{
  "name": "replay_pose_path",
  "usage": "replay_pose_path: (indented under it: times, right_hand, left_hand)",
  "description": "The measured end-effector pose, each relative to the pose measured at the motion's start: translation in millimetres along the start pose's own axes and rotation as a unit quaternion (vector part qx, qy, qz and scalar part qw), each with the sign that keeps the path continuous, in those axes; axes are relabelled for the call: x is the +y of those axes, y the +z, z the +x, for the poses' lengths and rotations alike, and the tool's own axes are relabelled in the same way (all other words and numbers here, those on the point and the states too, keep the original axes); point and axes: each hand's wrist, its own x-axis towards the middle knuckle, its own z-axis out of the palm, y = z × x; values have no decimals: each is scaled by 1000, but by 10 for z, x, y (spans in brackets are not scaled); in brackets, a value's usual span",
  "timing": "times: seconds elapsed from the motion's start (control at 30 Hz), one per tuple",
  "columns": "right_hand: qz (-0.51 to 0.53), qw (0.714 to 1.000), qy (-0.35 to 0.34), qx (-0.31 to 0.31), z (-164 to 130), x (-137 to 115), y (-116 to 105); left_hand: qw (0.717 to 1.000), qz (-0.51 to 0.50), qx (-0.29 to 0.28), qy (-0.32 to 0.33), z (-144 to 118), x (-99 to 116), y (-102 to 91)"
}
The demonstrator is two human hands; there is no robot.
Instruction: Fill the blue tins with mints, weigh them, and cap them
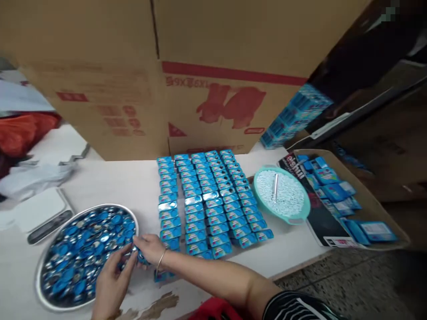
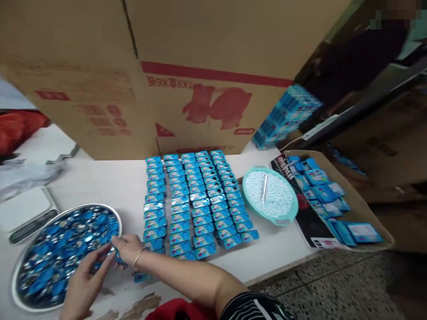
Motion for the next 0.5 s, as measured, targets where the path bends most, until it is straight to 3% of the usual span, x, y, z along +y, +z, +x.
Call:
replay_pose_path:
  times: [0.13, 0.23, 0.33, 0.43, 0.5]
  right_hand:
    - [-7, 989, -101, 112, -450, 98, -719]
    - [16, 967, -171, 186, -853, 71, -1366]
    - [40, 965, -155, 207, -1210, -12, -2031]
    - [62, 968, -140, 200, -1446, -86, -2574]
    - [81, 968, -133, 194, -1514, -115, -2822]
  left_hand:
    - [999, -49, 4, 1, -304, 596, 778]
    - [996, -68, -4, 55, -507, 1125, 1381]
    - [987, -94, -69, 112, -601, 1613, 1890]
    - [977, -130, -136, 102, -615, 1998, 2277]
    - [973, -140, -160, 85, -597, 2176, 2476]
